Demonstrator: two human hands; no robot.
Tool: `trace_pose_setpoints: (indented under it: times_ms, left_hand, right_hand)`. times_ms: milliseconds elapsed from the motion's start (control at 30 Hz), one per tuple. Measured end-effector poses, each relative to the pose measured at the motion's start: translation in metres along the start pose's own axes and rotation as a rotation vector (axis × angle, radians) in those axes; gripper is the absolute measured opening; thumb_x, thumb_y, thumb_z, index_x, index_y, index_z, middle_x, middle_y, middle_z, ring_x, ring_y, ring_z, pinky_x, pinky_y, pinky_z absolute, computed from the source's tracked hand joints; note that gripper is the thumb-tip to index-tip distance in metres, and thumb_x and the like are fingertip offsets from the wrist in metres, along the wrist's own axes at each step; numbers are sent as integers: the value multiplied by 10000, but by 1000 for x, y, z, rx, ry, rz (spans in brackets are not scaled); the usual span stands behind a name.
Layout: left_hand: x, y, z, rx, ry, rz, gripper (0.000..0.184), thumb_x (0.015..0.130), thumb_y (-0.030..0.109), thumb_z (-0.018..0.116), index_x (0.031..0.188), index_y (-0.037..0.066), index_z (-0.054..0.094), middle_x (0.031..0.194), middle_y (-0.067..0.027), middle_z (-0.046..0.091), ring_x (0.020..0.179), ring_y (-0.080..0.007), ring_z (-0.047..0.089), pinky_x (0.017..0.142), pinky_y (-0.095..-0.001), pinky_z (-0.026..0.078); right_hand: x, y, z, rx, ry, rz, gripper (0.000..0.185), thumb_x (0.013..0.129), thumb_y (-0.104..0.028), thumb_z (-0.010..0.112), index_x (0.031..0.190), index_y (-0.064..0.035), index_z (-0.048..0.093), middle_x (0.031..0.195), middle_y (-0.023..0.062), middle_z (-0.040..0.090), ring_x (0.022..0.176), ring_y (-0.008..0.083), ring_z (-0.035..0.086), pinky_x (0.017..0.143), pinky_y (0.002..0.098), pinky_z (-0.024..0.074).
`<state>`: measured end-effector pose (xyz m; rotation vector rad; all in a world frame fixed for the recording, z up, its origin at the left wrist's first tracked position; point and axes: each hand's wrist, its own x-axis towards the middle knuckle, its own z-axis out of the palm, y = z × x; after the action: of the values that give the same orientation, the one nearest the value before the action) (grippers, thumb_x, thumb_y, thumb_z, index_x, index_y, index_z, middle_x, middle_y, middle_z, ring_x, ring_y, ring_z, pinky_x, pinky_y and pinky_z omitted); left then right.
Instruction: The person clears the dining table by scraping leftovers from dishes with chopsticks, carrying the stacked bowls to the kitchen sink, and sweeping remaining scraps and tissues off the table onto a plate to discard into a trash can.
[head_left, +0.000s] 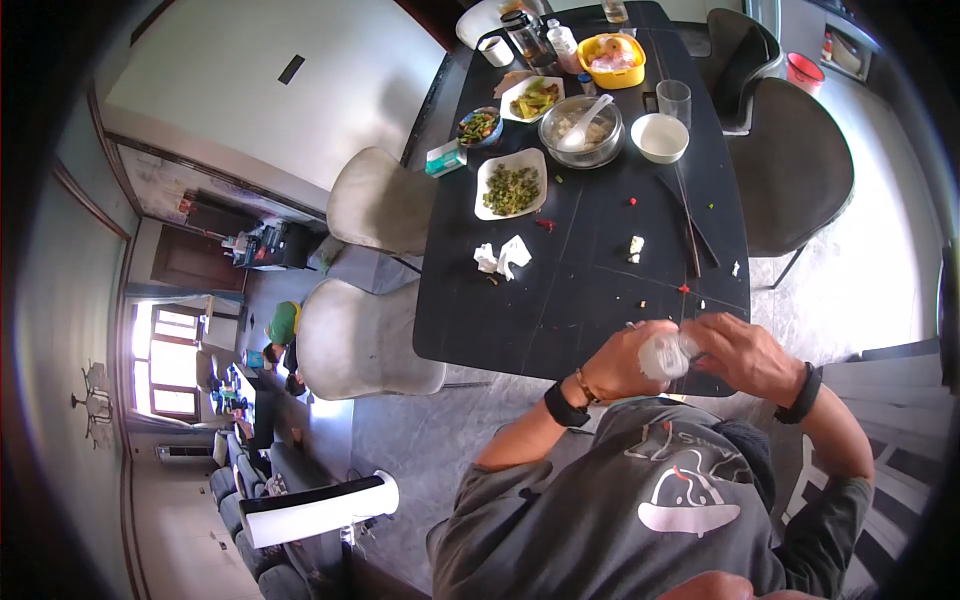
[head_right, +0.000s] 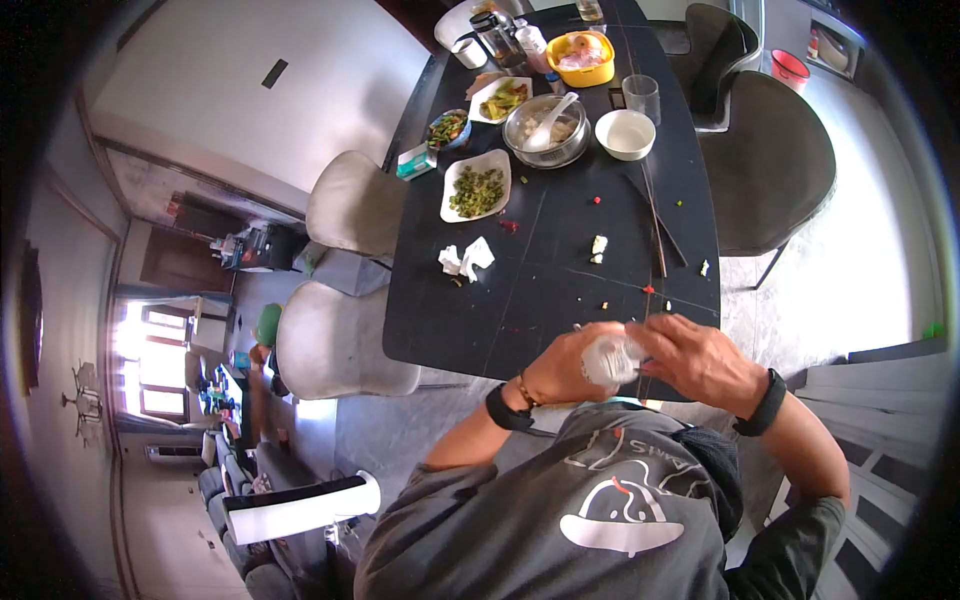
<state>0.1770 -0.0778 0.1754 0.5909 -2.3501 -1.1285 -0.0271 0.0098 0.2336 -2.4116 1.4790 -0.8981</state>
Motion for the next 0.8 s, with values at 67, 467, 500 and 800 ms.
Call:
trace_pose_setpoints:
  times_ms: [67,467,500,800]
  left_hand:
    - [0,11,-11,-258,-421,-145,660,588,178,769,1159,57,461,1061,-117,570,969,-229,574,833,-311,448]
    - [15,9,22,400,113,19,535,606,133,659,1092,56,448,887,-139,552,811,-296,551,743,-378,445]
    - [19,6,21,410,182,47,552,608,134,657,1107,47,436,879,-141,549,817,-299,548,742,-380,443]
    - [26,35,1,102,-307,0,783,596,214,746,1236,12,343,1152,-199,484,1055,-324,511,901,-360,420]
  right_hand:
    - [-7,1,-3,-52,-160,-240,563,677,-171,692,1153,29,466,855,118,525,744,227,561,628,313,519]
    - [11,-1,27,412,85,436,217,776,-30,600,952,24,486,802,185,547,704,343,567,576,368,450]
    - [16,-2,23,416,65,481,223,775,-29,602,959,20,485,775,181,549,697,346,574,583,364,449]
    - [-19,-6,-3,330,-39,161,352,766,-94,606,1082,-19,471,810,130,541,737,302,584,615,387,473]
